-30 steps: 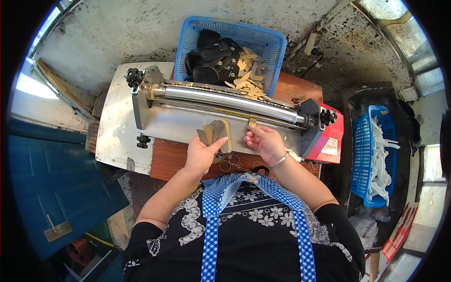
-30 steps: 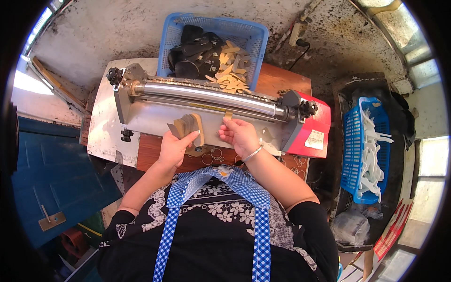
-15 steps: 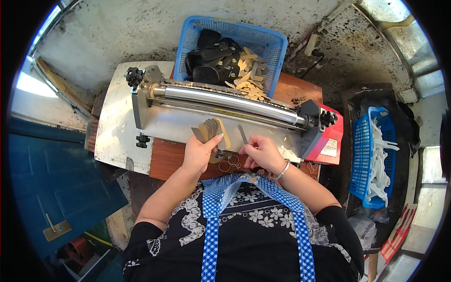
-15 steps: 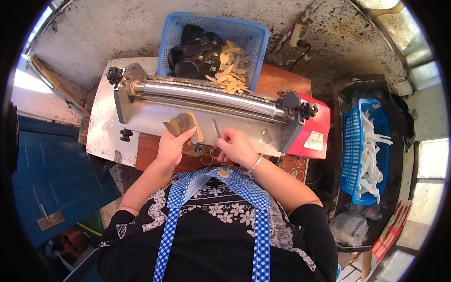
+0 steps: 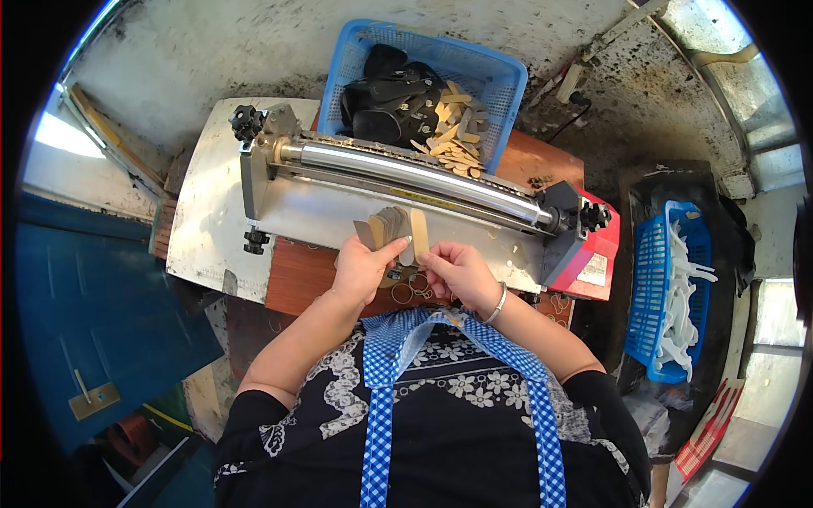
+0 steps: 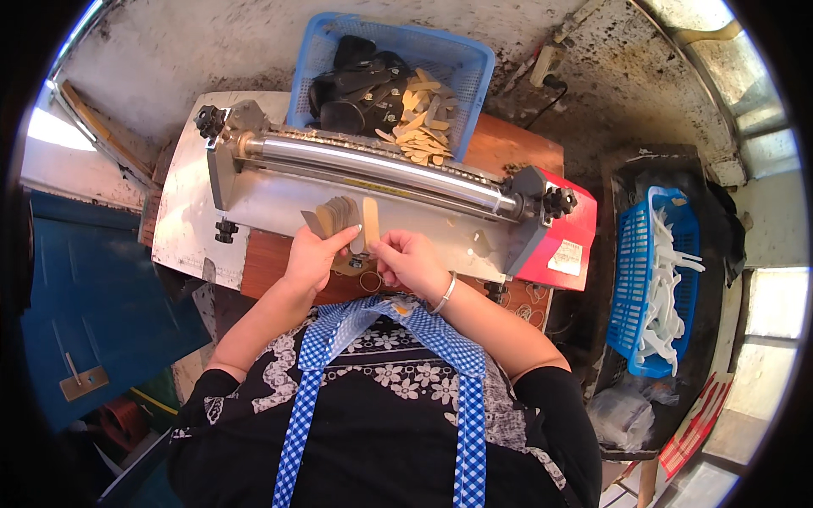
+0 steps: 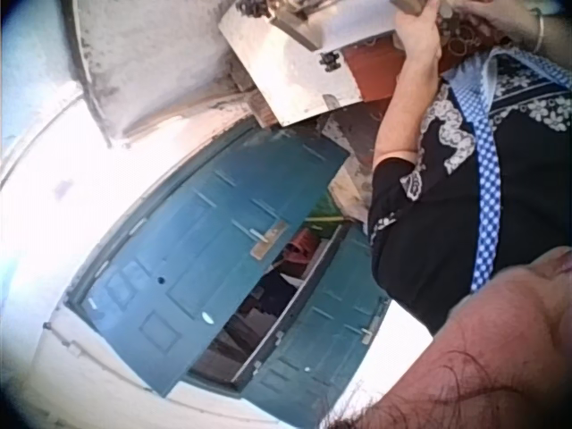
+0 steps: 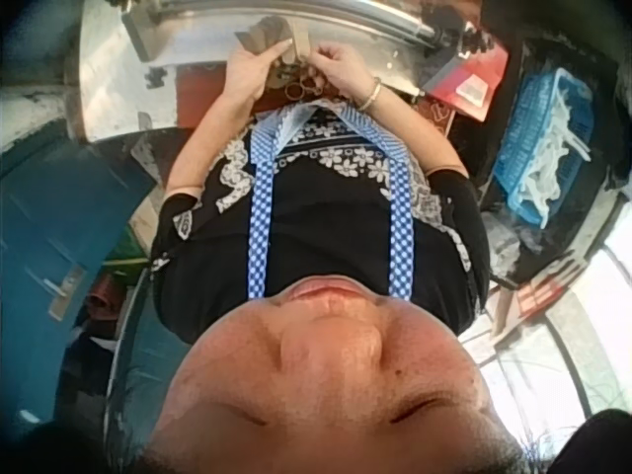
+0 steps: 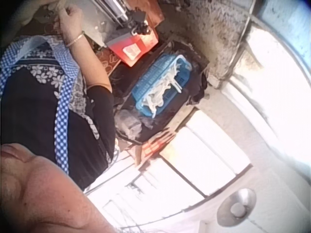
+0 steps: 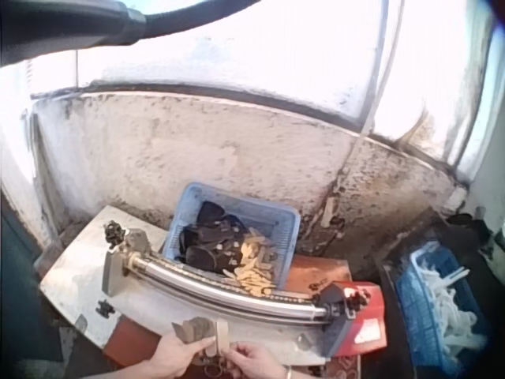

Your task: Applying adhesive to small material strips using a roller machine for shoe assembly.

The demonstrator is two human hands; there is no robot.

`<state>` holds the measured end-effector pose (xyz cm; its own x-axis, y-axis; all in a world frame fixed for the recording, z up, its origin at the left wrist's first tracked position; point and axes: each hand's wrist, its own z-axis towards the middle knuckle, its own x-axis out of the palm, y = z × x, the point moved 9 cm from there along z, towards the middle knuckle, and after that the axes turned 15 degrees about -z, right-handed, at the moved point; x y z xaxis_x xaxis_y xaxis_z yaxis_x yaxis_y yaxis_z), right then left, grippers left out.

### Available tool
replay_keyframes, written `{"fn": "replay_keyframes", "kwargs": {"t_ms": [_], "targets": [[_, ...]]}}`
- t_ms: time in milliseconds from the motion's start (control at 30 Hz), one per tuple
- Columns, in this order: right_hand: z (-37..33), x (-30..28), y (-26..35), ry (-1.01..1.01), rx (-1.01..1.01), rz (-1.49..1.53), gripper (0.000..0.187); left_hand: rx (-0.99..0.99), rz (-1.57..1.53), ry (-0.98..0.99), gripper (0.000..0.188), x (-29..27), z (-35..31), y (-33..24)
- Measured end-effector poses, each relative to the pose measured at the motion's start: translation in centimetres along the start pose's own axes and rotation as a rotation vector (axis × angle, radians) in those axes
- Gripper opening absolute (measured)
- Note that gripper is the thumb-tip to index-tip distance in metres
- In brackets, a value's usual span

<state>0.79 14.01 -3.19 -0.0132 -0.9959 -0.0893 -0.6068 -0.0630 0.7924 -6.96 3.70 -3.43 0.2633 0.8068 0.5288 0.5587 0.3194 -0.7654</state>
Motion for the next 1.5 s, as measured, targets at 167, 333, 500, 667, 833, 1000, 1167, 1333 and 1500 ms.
{"fn": "replay_keyframes", "kwargs": {"t_ms": [167,333,500,667,833,1000,1167,1333,1500], "targets": [[1.0,-4.3,-2.5,-0.255,0.054,0.408,0.025,-0.016,-0.06,0.056,0.016,0.0,0.3,-0.1],[0.3,-0.4,0.6,-0.021,-0.056,0.018,0.022,-0.045,-0.017,0.037,0.015,0.8,-0.2,0.2],[0.0,-1.9,-0.1,-0.132,-0.079,0.111,0.013,-0.111,-0.132,0.039,0.014,0.5,-0.2,0.6],[0.1,-4.6,-1.7,-0.3,0.017,0.112,0.019,-0.131,-0.186,0.013,0.012,0.1,-0.6,0.0],[0.7,-4.0,0.8,-0.314,-0.173,0.261,0.02,-0.082,-0.197,0.03,0.014,0.5,-0.6,0.1],[0.3,-0.1,1.6,-0.073,-0.245,-0.074,0.017,-0.079,-0.148,0.021,0.017,0.8,-0.7,0.5],[-0.1,-1.6,0.5,-0.11,-0.097,0.037,0.012,-0.152,-0.135,-0.044,0.015,-0.6,-0.5,1.0],[1.2,-4.1,-2.2,-0.25,0.07,0.567,0.011,-0.082,-0.11,0.023,0.015,0.0,-0.6,0.0],[0.0,-0.5,1.6,-0.017,-0.173,0.013,0.016,0.06,-0.17,0.082,0.016,1.4,-0.8,-0.9]]}}
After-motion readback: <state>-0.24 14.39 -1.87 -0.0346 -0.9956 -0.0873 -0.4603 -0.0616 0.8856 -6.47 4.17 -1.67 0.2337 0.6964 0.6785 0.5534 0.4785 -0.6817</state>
